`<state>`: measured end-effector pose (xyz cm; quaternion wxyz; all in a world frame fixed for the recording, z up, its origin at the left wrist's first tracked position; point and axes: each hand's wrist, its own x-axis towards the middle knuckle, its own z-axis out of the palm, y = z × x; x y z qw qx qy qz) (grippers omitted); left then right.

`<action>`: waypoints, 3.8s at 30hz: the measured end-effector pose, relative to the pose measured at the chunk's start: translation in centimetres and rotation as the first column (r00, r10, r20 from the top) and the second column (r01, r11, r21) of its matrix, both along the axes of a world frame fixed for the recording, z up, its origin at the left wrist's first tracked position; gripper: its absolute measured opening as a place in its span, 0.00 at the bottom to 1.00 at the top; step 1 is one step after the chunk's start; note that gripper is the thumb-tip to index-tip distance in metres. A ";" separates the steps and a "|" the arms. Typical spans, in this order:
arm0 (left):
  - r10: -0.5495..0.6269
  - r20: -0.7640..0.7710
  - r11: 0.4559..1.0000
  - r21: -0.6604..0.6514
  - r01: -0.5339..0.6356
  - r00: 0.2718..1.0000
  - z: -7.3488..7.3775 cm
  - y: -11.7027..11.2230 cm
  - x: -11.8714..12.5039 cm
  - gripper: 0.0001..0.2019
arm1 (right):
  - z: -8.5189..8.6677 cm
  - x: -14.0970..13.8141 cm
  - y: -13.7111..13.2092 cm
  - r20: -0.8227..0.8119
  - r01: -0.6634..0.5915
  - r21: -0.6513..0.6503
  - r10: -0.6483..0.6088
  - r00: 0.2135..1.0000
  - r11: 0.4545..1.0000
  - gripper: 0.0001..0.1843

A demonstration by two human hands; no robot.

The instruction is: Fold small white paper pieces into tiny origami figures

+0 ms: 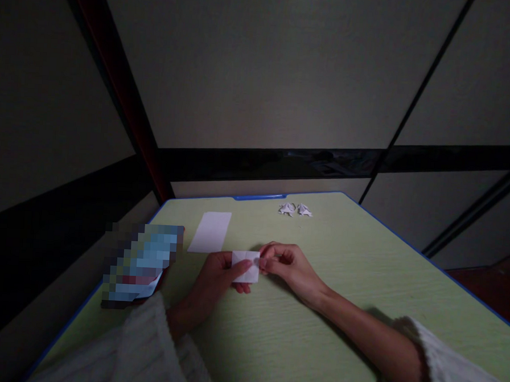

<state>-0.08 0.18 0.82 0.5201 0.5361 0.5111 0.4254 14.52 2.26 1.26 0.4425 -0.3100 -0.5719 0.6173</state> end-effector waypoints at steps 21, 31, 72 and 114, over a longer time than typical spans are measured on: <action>0.001 0.046 1.000 0.007 -0.002 0.999 0.1 -0.2 0.1 0.08 | -0.2 0.0 0.5 -0.040 -0.028 -0.039 0.027 0.999 0.999 0.05; 0.003 -0.073 0.998 0.060 0.001 0.997 0.5 -0.5 0.4 0.09 | -0.2 0.0 0.1 0.084 -0.094 -0.106 0.103 0.991 0.990 0.09; -0.043 -0.003 0.995 0.090 0.043 0.999 -0.2 -0.2 0.3 0.07 | -0.4 0.5 0.2 0.243 -0.098 0.097 0.072 0.967 0.990 0.15; -0.186 -0.054 0.982 -0.041 0.184 0.981 0.3 -0.8 0.6 0.09 | 0.2 1.6 1.0 0.226 -0.271 0.173 0.230 0.947 0.947 0.05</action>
